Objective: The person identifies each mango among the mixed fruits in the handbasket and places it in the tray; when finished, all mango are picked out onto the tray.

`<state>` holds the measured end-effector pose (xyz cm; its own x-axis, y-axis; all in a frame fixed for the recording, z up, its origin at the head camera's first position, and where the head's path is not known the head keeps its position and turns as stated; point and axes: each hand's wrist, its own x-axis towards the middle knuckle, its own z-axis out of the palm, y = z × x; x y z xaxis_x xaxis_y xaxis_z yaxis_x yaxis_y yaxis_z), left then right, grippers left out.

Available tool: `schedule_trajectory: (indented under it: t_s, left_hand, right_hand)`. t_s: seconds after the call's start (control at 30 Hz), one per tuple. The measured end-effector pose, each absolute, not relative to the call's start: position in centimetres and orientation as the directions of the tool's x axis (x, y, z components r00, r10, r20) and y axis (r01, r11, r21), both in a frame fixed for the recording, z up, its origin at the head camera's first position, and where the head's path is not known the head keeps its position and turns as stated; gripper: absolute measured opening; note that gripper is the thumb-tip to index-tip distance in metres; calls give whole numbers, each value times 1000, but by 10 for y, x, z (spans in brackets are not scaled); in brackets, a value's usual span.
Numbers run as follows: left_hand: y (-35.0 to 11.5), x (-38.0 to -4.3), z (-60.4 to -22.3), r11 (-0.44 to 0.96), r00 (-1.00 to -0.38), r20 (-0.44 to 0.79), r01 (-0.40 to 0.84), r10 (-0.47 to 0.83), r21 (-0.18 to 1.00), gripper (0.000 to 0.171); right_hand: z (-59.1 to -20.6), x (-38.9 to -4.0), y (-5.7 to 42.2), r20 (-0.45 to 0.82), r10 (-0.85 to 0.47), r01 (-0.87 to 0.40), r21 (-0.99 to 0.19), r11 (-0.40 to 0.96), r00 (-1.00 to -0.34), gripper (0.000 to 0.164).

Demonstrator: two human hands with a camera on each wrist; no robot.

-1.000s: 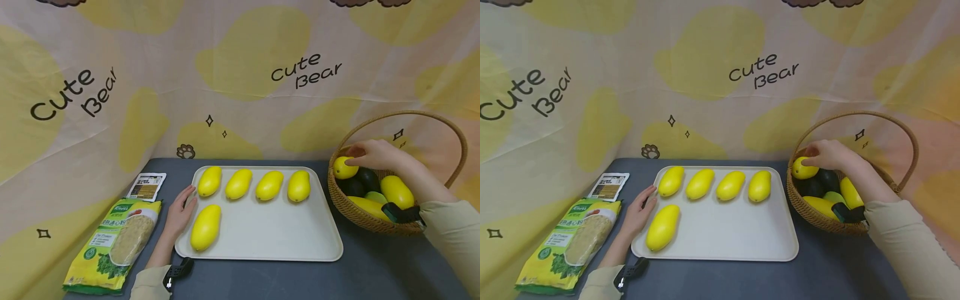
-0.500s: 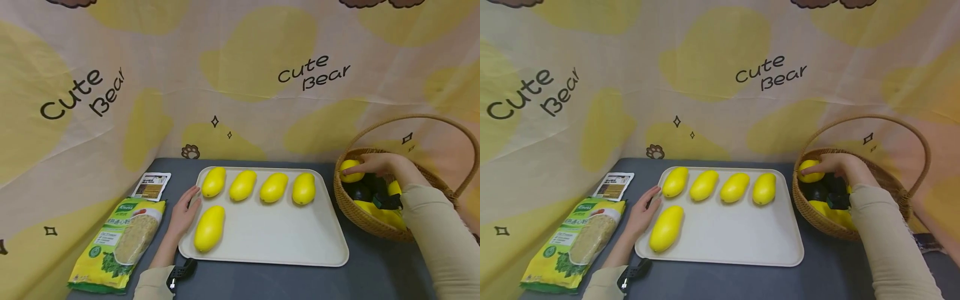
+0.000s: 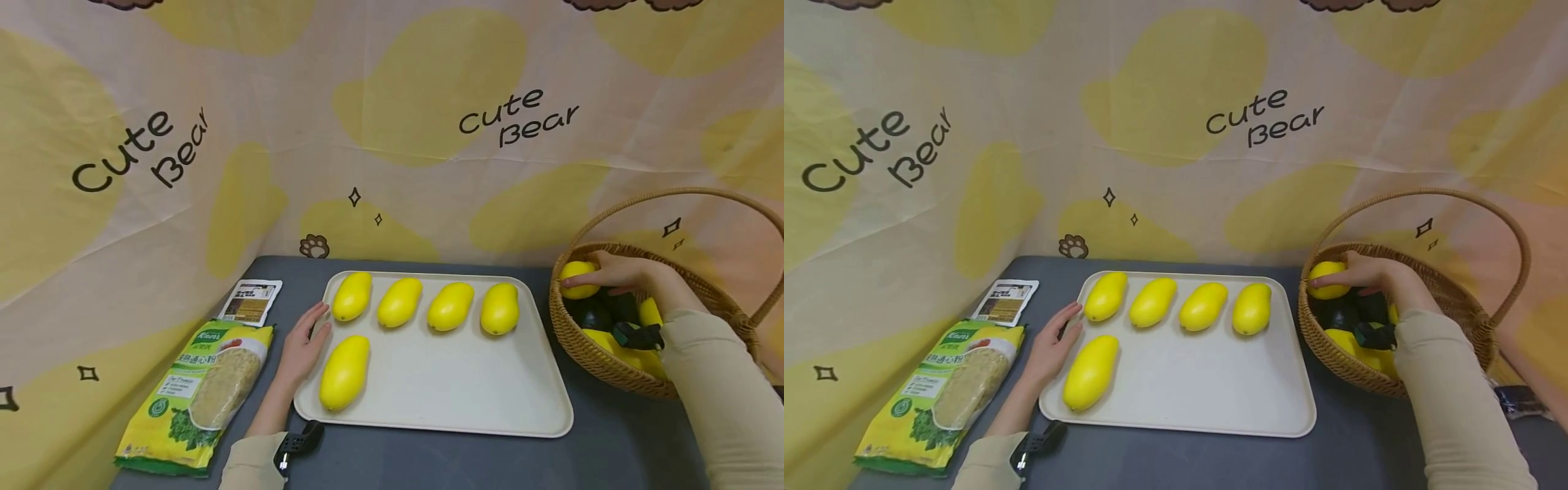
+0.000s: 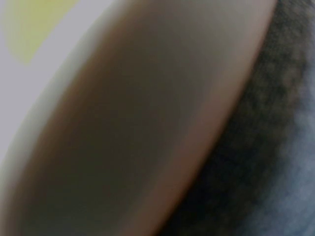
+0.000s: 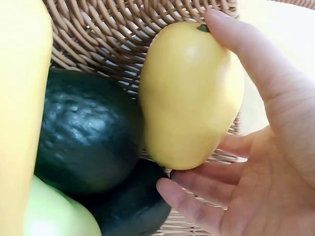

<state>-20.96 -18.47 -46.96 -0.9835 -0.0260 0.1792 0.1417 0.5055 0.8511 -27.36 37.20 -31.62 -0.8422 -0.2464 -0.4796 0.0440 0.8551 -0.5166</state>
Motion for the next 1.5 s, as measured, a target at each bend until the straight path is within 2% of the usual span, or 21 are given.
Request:
schedule_trajectory:
  t_s: [0.27,0.47,0.63,0.73,0.83,0.93,1.13,1.3,1.5]
  left_hand:
    - [-188,-209,-470,504,-984,173,132,-35,854,45]
    - [-190,-209,-467,506,-986,163,125,-32,854,45]
    - [-192,-208,-467,503,-985,169,130,-32,854,46]
    - [-193,-208,-468,509,-984,177,134,-36,850,46]
    - [-194,-208,-470,510,-983,179,136,-36,850,45]
    - [-195,-208,-471,506,-983,179,138,-33,851,45]
    - [-193,-208,-470,503,-984,174,134,-33,854,46]
    - [-191,-210,-470,501,-983,184,146,-26,853,45]
    - [-187,-213,-471,503,-983,183,153,-11,851,45]
  right_hand:
    - [-299,-259,371,-395,-264,-17,-530,848,-880,100]
    - [-279,-236,373,-249,-372,-204,-512,834,-894,81]
    - [-269,-213,366,-166,-397,-263,-517,815,-903,70]
    - [-270,-198,355,-122,-411,-267,-590,762,-903,65]
    - [-276,-183,340,-69,-471,-286,-713,640,-880,63]
    - [-283,-171,322,-18,-550,-316,-803,505,-835,65]
    - [-308,-157,280,-54,-602,-222,-900,375,-797,72]
    - [-342,-152,243,-134,-601,-101,-934,342,-788,85]
    - [-378,-147,207,-116,-565,-128,-919,373,-817,97]
